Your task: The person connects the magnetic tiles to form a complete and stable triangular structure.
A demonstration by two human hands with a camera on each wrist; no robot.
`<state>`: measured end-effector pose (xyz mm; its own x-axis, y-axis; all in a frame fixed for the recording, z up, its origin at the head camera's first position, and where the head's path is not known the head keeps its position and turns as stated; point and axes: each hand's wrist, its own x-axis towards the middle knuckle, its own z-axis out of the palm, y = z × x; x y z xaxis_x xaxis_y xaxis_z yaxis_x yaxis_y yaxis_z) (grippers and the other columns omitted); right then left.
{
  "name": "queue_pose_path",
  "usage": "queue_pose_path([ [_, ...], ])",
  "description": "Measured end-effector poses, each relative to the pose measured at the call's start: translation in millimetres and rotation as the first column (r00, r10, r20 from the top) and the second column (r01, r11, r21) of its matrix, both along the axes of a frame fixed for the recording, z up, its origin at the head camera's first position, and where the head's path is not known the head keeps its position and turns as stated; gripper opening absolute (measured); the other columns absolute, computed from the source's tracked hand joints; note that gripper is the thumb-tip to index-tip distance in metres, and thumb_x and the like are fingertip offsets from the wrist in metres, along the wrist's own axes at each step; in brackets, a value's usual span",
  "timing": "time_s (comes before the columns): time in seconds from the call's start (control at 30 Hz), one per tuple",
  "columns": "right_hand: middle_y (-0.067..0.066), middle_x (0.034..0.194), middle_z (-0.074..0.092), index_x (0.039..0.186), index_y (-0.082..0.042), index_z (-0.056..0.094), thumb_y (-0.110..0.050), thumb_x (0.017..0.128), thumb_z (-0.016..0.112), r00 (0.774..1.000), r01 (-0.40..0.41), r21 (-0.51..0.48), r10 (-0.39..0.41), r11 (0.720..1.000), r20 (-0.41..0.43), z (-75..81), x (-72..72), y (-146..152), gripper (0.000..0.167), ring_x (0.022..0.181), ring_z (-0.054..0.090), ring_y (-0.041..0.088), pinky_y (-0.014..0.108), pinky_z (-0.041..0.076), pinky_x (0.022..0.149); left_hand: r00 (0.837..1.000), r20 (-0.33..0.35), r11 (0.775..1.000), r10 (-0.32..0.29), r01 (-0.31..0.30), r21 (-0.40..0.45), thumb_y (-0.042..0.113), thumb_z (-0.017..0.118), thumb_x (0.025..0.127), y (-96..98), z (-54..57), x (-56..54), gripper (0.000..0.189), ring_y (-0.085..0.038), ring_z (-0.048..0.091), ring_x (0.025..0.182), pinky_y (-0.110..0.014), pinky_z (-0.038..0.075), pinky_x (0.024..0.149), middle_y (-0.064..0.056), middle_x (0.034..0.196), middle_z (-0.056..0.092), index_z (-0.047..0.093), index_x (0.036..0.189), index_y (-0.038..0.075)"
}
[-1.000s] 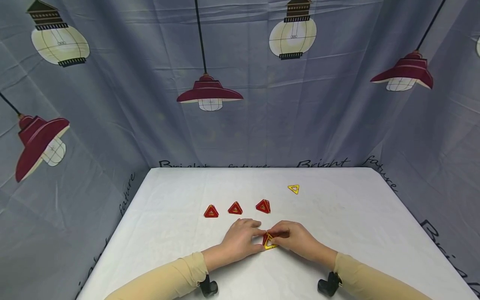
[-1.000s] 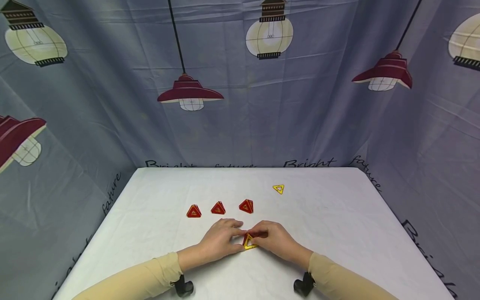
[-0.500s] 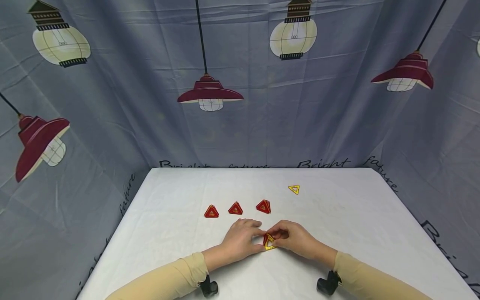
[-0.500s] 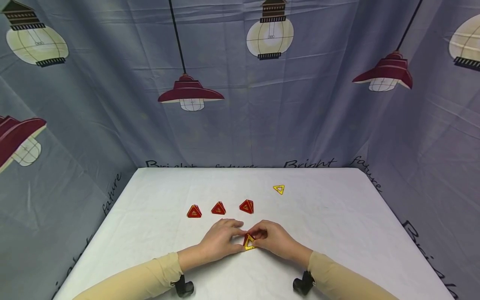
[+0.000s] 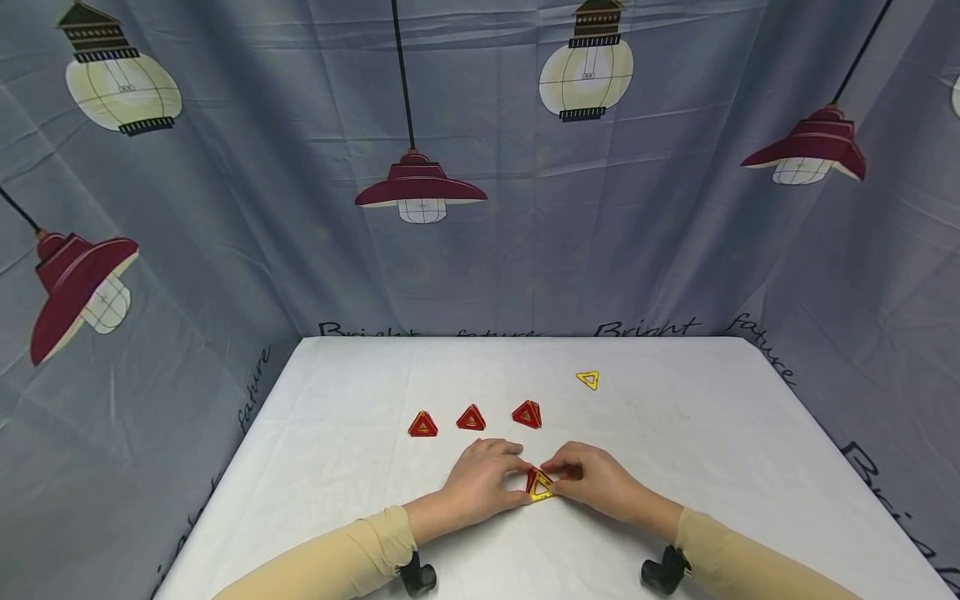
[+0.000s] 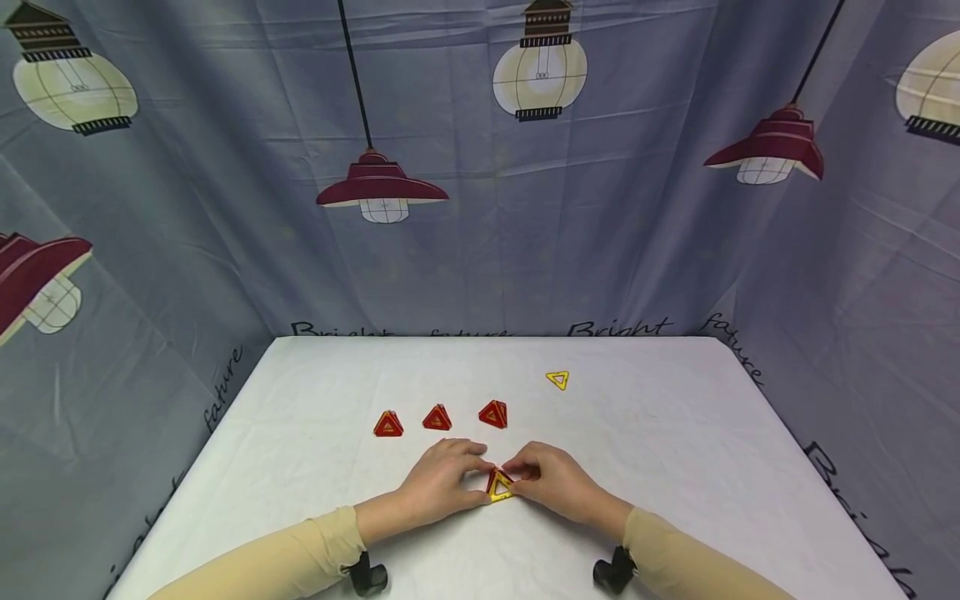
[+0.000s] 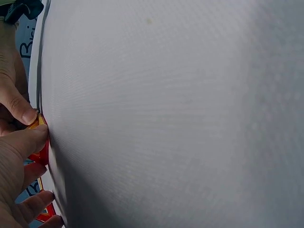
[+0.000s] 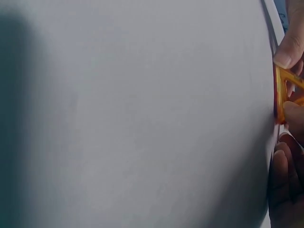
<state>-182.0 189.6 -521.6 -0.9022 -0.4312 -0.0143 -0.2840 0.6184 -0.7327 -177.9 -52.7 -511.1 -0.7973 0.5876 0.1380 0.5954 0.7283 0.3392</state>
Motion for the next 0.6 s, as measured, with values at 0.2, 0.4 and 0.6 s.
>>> queue_pose_path([
  [0.2,-0.015,0.093,0.063,0.098,-0.03,0.079,-0.019,0.088,0.083,1.0,0.0,0.008,0.0,1.0,-0.023,-0.8,0.2,6.9,0.014,0.082,0.057,0.008,0.024,0.05,0.069,1.0,-0.006,1.0,0.005,-0.005,-0.002,0.044,0.081,0.086,0.3,-0.6,-0.1,0.039,-0.018,0.053,0.129,-0.046,0.038,0.112,0.001,0.136,0.063,0.078,0.12,0.024],
  [0.4,-0.014,0.092,0.062,0.096,-0.029,0.08,-0.021,0.087,0.083,1.0,0.008,0.012,-0.007,1.0,-0.03,-1.4,0.1,7.5,0.012,0.082,0.057,0.007,0.024,0.05,0.069,1.0,-0.012,1.0,0.005,-0.005,0.005,0.045,0.08,0.086,0.4,-1.3,-0.1,0.04,-0.018,0.053,0.129,-0.045,0.037,0.112,0.001,0.136,0.063,0.078,0.12,0.024],
  [0.6,-0.016,0.092,0.062,0.096,-0.03,0.08,-0.021,0.087,0.084,1.0,0.019,0.032,-0.018,0.999,-0.02,-2.0,1.4,7.0,0.014,0.083,0.058,0.006,0.024,0.051,0.071,1.0,-0.006,1.0,0.006,-0.006,0.0,0.045,0.08,0.086,1.0,-2.3,0.0,0.04,-0.018,0.053,0.129,-0.046,0.037,0.113,0.001,0.136,0.063,0.077,0.12,0.024],
])
